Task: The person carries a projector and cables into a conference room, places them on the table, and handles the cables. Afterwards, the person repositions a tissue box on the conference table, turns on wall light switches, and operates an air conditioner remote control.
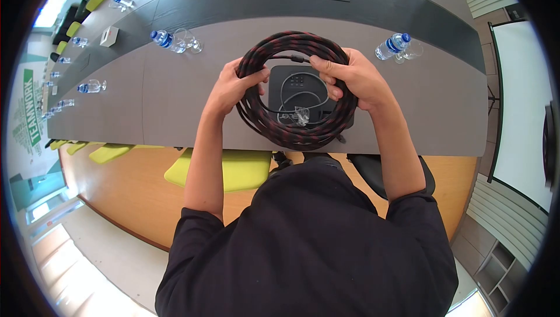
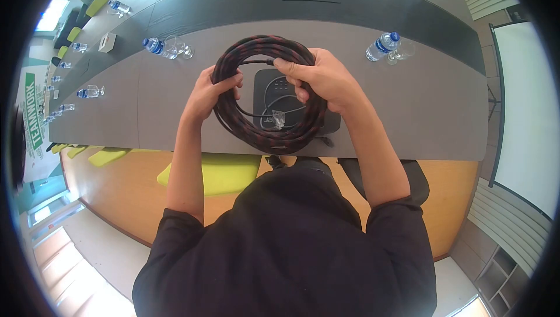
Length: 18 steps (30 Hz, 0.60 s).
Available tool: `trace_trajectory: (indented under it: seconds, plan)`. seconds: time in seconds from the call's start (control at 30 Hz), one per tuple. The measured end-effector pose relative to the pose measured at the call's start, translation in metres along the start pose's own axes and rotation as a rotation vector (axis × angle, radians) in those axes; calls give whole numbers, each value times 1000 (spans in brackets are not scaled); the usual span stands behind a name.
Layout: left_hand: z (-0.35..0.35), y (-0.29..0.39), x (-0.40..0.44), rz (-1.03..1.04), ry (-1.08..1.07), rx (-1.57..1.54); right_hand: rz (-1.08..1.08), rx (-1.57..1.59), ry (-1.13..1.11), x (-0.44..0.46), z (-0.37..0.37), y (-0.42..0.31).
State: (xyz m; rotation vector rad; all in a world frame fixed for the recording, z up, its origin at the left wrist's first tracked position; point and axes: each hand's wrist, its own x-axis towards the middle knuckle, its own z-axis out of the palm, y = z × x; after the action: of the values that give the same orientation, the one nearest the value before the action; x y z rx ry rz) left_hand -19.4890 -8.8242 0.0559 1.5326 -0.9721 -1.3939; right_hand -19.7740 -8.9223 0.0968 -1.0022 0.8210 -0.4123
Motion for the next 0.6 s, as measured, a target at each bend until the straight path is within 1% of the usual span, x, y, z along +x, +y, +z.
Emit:
trace_trajectory:
  seconds: [0.03,0.13,0.2,0.3,0.4,0.5,0.6]
  plan:
    - [-3,1,-2,9,-12,-11,-5,-8,-11,1,1,-1]
    - [-6,-2,-2,26,48,1,-24,-46,-24,10,-1,-2]
    - [-8,-7,2,19,76,-7,-37,-88,-6,19,-2,2]
    - [-7,-15,10,10,93,-66,6,-165,81,29,-2,3]
    - [0,-19,17,9,104,-113,-96,-256,186,44,-12,19]
    - [7,-15,19,27,97,-115,-149,-277,228,47,-20,33]
    - [12,-12,19,36,62,-130,-168,-312,206,42,-33,46]
